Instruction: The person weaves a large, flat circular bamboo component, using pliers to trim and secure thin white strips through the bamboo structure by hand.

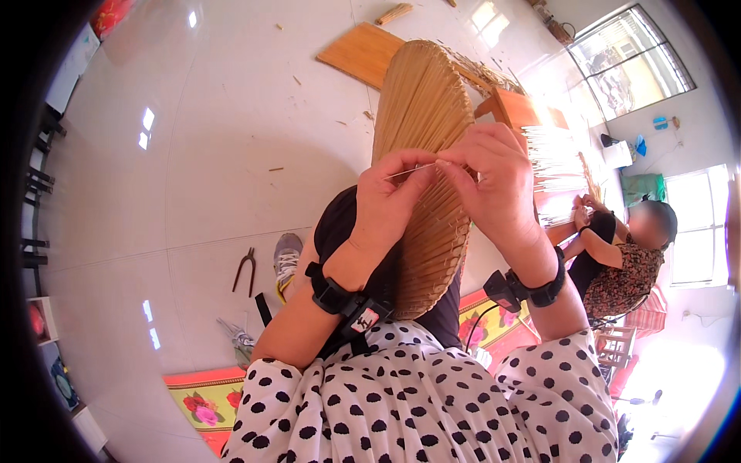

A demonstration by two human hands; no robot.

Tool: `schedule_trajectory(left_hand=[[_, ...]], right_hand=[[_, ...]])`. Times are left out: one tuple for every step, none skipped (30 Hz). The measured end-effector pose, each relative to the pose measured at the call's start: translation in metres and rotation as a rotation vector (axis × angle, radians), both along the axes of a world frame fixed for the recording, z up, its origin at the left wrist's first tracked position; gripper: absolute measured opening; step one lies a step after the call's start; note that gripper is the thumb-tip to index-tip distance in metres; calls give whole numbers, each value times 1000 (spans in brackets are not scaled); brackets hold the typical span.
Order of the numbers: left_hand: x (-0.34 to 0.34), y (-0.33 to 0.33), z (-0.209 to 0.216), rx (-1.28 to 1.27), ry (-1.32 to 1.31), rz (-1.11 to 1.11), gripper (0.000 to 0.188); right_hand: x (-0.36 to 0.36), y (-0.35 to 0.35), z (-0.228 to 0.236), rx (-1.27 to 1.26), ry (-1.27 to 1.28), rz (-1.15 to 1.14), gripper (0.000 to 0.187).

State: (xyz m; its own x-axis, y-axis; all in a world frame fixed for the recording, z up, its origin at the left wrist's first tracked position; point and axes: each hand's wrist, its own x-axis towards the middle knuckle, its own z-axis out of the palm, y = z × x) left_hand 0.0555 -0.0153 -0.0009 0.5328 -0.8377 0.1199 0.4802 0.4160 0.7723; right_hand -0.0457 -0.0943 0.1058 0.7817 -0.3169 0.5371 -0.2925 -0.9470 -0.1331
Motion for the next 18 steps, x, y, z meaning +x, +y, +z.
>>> schedule_trajectory(left_hand=[[-1, -1, -2, -17, 1, 2, 14], [-1, -1, -3, -33, 2, 4, 14], [-2, -1, -5, -49, 1, 6, 15], [-2, -1, -5, -58, -11, 6, 16], [-1, 0, -3, -66, -24, 6, 17], [-1, 0, -2, -74, -33, 3, 18], [-1, -1, -3, -81, -18, -24, 19], [0, -2, -3, -87, -2, -51, 20], [0, -1, -3, -92, 8, -75, 21], [0, -1, -3, -82, -1, -73, 22], [0, 0, -2, -72, -11, -72, 23], [-1, -1, -2, -65, -22, -76, 23], [-1, -2, -3, -66, -29, -80, 23], [-1, -3, -3, -67, -36, -84, 23], [-1, -4, -3, -68, -45, -89, 24], [0, -3, -3, -44, -79, -91, 22], [1, -3, 0, -20, -113, -93, 21], [3, -2, 2, 5, -151, -95, 19]], right_hand=[[0, 0, 0, 6, 9, -13, 6], [0, -1, 0, 19, 6, -14, 7], [-1, 0, 0, 32, 1, -15, 7], [-1, 0, 0, 46, -4, -16, 7], [-2, -1, -1, 48, -14, -18, 8], [-2, -1, -1, 50, -22, -22, 8], [-3, -2, -1, 51, -29, -27, 9], [-4, -3, -1, 42, -32, -28, 9], [-3, -4, 0, 34, -39, -25, 10], [-3, -5, 0, 26, -46, -22, 10], [-3, -5, 0, 31, -42, -12, 11], [-4, -5, 0, 33, -38, -7, 12], [-5, -5, 1, 36, -34, -2, 12], [-6, -5, 1, 37, -22, 5, 13], [-6, -5, 3, 38, -10, 11, 13], [-7, -5, 5, 39, 1, 16, 14], [-7, -5, 7, 45, 19, 19, 13], [-8, -4, 8, 52, 33, 23, 13]])
